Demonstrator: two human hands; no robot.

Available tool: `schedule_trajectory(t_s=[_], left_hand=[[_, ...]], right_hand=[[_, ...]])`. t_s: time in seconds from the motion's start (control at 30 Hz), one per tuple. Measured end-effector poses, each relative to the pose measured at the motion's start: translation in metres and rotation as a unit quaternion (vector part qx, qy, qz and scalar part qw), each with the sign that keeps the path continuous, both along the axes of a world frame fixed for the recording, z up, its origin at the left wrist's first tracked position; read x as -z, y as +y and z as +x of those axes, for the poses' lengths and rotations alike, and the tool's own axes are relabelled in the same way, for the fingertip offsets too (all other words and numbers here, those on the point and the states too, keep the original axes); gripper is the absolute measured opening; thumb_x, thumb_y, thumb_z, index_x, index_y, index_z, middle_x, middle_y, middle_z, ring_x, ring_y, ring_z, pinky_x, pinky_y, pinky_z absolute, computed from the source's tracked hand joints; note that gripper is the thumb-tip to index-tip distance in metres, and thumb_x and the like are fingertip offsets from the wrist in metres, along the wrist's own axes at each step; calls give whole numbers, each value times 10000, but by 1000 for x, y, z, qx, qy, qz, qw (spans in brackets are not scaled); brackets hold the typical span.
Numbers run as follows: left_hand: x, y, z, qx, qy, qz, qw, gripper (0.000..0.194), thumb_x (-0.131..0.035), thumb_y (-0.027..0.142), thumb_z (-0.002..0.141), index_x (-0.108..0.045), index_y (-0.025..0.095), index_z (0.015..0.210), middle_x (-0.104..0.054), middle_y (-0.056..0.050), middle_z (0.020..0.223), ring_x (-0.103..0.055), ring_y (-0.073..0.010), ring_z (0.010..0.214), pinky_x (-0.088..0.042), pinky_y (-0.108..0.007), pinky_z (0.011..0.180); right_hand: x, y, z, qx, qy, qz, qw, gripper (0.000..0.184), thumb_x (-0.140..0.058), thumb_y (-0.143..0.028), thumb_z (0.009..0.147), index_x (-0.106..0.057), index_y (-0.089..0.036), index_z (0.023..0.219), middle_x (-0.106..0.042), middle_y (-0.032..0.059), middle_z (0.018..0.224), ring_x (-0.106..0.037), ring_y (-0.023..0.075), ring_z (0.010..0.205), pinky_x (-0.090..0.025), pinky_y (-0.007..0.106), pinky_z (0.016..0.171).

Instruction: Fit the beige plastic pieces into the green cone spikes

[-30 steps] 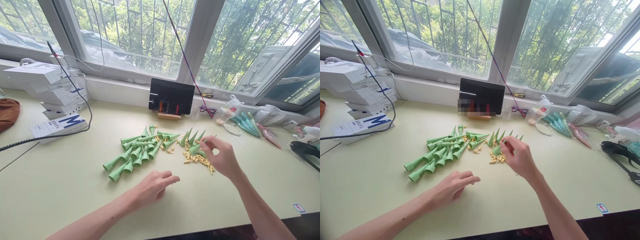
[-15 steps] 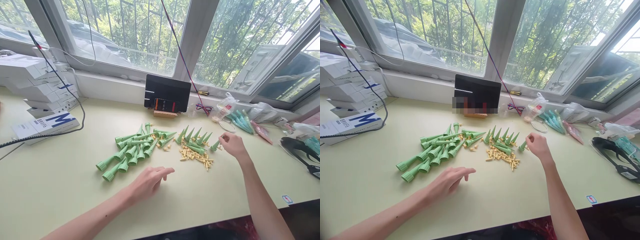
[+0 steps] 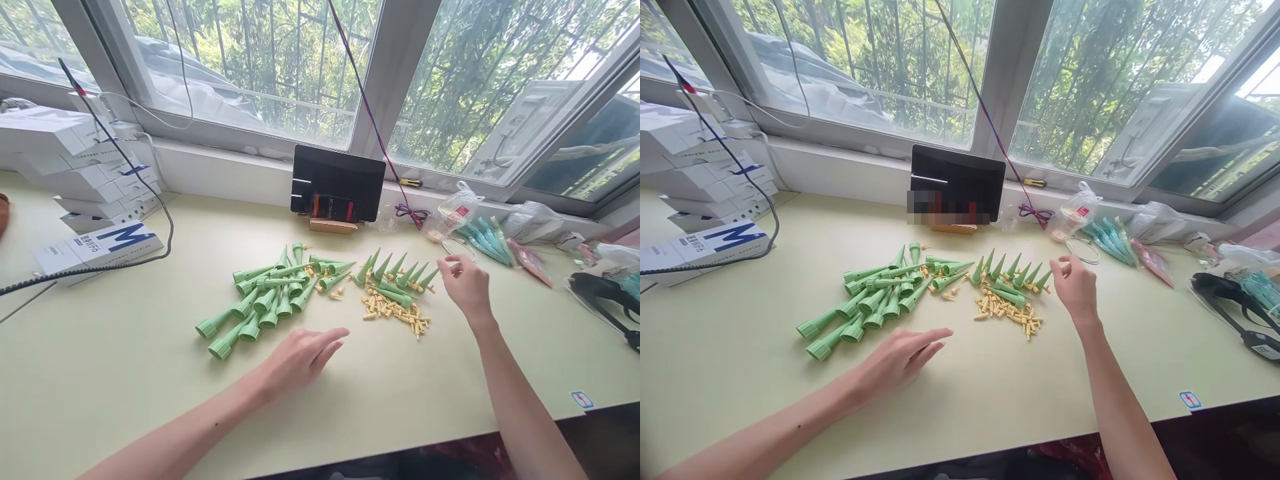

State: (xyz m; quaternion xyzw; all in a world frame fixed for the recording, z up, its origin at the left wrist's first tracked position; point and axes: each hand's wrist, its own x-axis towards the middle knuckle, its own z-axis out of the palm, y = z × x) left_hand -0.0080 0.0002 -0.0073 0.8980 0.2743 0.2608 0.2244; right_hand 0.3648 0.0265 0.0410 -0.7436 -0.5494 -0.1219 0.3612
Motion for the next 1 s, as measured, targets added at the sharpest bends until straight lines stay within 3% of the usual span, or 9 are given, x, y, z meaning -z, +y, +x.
schedule_trajectory(t_s=[0.07,0.13,0.2,0.27,0.37,0.43,0.57,0.87,1.0], left_hand=[[3,2,-2,1,-1,6,1000,382,-376,95,950,-642,178,1212,-675,-13,722,-555,-109,553,-399,-212,578],[7,5,-5,4,0,8,1000,536,-363,-12,836,-619,195,1259,-659,-6,721,-572,-118,594,-421,-211,605],[10,8,-7,-9,-4,-11,1000,643,-353,-60,761,-609,222,1278,-675,-15,807,-612,-128,687,-456,-222,675],[11,10,-7,-17,-17,-31,999,649,-339,-70,765,-610,228,1274,-685,-24,869,-630,-134,747,-475,-237,728],[10,12,-3,-25,-40,-37,998,528,-343,-24,854,-624,209,1235,-688,-49,955,-631,-145,795,-474,-244,732],[9,11,-1,-34,-55,-36,997,475,-346,1,892,-630,203,1214,-675,-65,1034,-613,-140,792,-460,-236,705],[7,11,0,-60,-73,-47,994,411,-355,40,937,-631,202,1194,-650,-58,1033,-544,-116,707,-414,-223,642],[4,8,3,-86,-67,-74,991,255,-416,149,979,-641,201,1086,-633,-16,952,-464,-87,596,-380,-227,615],[4,8,3,-87,-71,-80,991,221,-435,157,970,-638,197,1046,-640,-17,978,-450,-78,573,-387,-225,618]], right_hand=[[-6,-6,-20,26,-41,90,995,398,-469,-490,918,-661,-147,855,-642,61,601,-587,195,551,-442,316,638],[-8,-10,-49,-30,-59,107,992,377,-457,-449,950,-650,-161,800,-619,42,588,-556,164,532,-422,280,601],[-4,-12,-82,-164,-71,59,982,343,-460,-391,973,-641,-178,774,-600,16,578,-515,134,504,-399,254,569],[5,-9,-112,-299,-81,-7,951,285,-450,-323,990,-641,-181,834,-642,24,683,-533,124,554,-404,240,588],[20,3,-146,-379,-118,-81,914,210,-446,-275,998,-636,-188,983,-661,40,831,-525,115,563,-376,238,561],[28,12,-159,-390,-148,-91,904,210,-441,-268,1002,-634,-185,1000,-652,49,865,-543,119,597,-350,231,545],[42,22,-174,-354,-200,-75,911,275,-406,-263,1019,-638,-161,913,-615,47,778,-549,124,614,-284,230,512],[51,23,-183,-323,-200,-112,918,412,-452,-424,1013,-541,-150,1307,-638,80,868,-599,170,693,-315,246,512],[49,18,-185,-324,-192,-138,916,333,-445,-426,1016,-597,-166,1159,-637,65,839,-596,165,683,-290,248,514]])
